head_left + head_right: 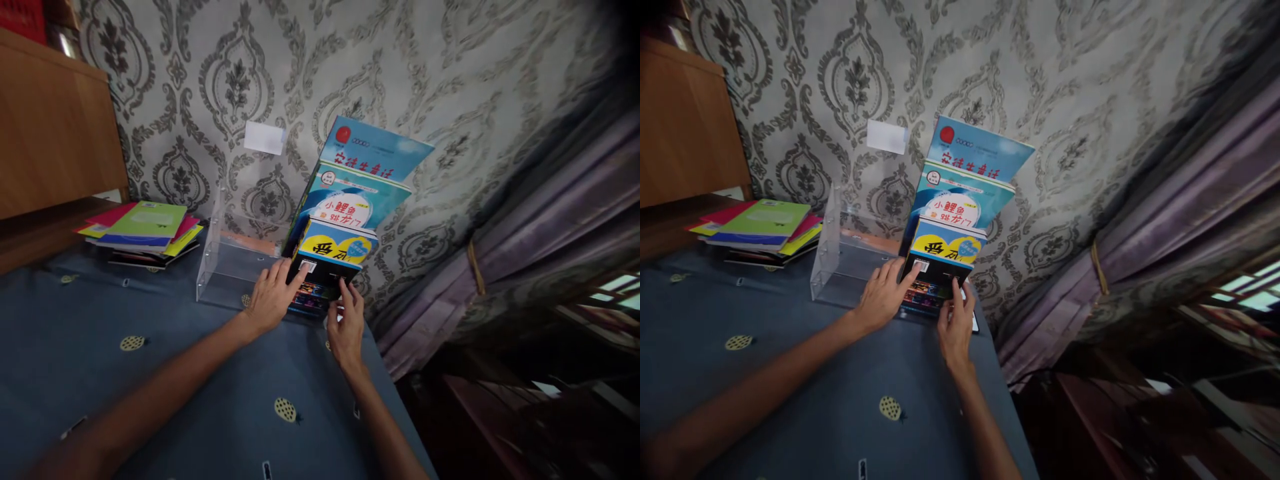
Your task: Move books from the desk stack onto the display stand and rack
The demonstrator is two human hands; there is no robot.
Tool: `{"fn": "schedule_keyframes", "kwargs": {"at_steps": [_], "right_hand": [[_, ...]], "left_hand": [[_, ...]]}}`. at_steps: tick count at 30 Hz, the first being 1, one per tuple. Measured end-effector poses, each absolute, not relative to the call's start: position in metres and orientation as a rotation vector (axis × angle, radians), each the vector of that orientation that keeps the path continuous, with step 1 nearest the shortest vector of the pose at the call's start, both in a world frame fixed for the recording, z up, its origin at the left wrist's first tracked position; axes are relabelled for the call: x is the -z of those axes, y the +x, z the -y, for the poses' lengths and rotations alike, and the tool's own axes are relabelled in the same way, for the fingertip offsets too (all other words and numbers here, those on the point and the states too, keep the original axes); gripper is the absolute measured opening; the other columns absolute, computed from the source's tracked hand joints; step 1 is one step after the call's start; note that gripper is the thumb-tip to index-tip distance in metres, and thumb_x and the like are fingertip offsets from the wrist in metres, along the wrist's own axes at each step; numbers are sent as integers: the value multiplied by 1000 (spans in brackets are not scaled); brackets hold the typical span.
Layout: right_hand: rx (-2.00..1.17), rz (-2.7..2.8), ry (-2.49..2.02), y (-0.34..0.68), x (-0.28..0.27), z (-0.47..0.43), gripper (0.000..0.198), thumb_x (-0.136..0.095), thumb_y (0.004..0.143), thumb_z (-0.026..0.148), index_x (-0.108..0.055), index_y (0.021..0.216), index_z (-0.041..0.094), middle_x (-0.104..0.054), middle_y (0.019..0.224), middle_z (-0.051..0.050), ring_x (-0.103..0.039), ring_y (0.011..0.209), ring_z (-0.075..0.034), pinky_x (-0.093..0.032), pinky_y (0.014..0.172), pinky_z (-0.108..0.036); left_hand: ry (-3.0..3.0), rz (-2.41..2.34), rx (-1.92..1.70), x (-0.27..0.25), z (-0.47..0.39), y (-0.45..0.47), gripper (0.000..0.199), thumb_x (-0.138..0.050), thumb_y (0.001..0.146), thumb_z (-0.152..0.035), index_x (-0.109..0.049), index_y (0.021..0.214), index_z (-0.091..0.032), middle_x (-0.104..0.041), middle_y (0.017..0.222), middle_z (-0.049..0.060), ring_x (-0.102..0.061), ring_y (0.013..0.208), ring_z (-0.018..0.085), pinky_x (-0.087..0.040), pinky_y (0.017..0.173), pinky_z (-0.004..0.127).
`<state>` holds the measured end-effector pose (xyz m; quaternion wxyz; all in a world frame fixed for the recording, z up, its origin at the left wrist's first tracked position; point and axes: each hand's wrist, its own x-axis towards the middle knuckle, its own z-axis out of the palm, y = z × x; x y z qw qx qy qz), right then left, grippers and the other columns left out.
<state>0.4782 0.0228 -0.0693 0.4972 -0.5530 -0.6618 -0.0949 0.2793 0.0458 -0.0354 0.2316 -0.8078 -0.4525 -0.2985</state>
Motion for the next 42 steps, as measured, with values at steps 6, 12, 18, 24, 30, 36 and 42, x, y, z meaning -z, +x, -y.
{"fn": "schedule_keyframes", "kwargs": {"at_steps": [6, 12, 18, 24, 30, 36, 42], "right_hand": [[201, 1610, -1322, 481, 74, -22, 59, -43, 94, 23, -39, 153, 28, -42, 147, -16, -56, 124, -28, -60, 85, -45], [204, 1599, -1321, 481, 75, -23, 59, -44, 93, 21, -41, 151, 29, -42, 146, -15, -55, 124, -28, -58, 90, -50], [183, 1597, -1330, 480, 75, -23, 61, -43, 92, 20, -39, 153, 29, -42, 145, -15, -55, 124, -27, -58, 90, -48], [155, 1582, -1331, 479, 72, -20, 60, -44, 92, 19, -42, 151, 29, -43, 145, -14, -57, 121, -26, -57, 90, -46], [166, 1560, -1336, 483, 70, -17, 56, -44, 93, 18, -46, 148, 29, -44, 144, -15, -60, 117, -25, -60, 84, -43], [194, 1558, -1335, 485, 70, -13, 54, -43, 93, 17, -47, 146, 29, -45, 142, -14, -57, 122, -26, -60, 85, -45], [191, 1526, -1324, 483, 68, -11, 52, -43, 93, 16, -50, 143, 28, -46, 142, -13, -55, 124, -26, -58, 91, -49]], "left_hand": [[-2248, 1242, 804, 36, -46, 280, 56, -36, 101, -13, -30, 156, -20, -47, 148, 20, -47, 135, 31, -47, 95, 41], [-2246, 1248, 754, 34, -46, 280, 54, -35, 102, -14, -30, 156, -19, -48, 148, 21, -49, 133, 31, -48, 94, 41], [-2243, 1243, 740, 33, -46, 279, 54, -33, 102, -13, -31, 155, -18, -49, 147, 22, -50, 132, 32, -48, 93, 40], [-2259, 1229, 839, 36, -47, 279, 53, -35, 100, -13, -35, 153, -19, -49, 146, 22, -50, 131, 34, -48, 93, 42], [-2307, 1205, 1010, 35, -46, 279, 54, -43, 98, -16, -37, 152, -21, -46, 147, 23, -48, 132, 36, -46, 98, 48], [-2311, 1168, 1077, 34, -44, 280, 57, -47, 95, -14, -37, 150, -22, -43, 148, 22, -46, 133, 36, -44, 101, 49], [-2300, 1148, 1092, 34, -42, 281, 59, -49, 95, -14, -36, 151, -26, -41, 149, 20, -46, 134, 36, -46, 99, 48]]}}
